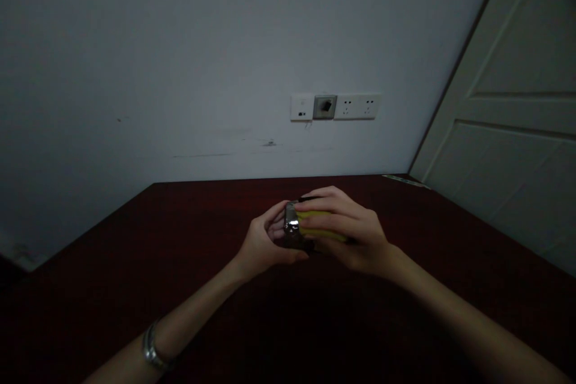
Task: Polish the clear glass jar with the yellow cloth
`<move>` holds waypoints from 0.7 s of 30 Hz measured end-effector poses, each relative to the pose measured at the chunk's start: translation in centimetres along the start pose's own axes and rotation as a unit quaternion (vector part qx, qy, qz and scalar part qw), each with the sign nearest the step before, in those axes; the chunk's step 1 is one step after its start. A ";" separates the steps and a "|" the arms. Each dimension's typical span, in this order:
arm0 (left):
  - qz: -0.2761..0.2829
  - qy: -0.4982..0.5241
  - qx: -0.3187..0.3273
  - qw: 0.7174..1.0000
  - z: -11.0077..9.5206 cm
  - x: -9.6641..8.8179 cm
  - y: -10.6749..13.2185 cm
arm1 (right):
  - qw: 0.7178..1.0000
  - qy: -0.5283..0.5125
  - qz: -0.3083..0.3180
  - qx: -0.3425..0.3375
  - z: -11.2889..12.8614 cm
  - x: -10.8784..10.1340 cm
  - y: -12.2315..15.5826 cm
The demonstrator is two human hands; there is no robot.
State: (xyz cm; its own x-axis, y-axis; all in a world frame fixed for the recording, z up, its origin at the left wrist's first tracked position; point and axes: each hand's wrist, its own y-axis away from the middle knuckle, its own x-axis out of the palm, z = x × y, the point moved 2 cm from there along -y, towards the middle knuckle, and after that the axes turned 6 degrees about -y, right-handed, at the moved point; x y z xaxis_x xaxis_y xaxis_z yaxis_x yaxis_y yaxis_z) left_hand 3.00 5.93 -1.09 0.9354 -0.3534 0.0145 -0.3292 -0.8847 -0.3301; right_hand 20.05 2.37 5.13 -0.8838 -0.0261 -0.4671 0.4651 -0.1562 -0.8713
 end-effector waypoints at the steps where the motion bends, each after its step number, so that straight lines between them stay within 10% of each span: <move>1: -0.007 0.004 -0.007 1.000 0.0 0.0 0.0 | 1.000 0.008 0.017 -0.018 0.1 0.1 0.1; 21: -0.002 0.014 -0.024 1.000 0.1 0.2 -0.3 | 0.997 0.036 0.053 0.037 0.0 0.3 0.1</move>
State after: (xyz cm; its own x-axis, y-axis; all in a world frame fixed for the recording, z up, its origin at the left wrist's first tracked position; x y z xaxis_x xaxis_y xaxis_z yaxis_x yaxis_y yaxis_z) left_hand 3.28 6.15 -1.11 0.9332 -0.3569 0.0421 -0.3312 -0.8996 -0.2848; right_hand 19.80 2.39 4.90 -0.8226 0.0247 -0.5681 0.5486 -0.2285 -0.8043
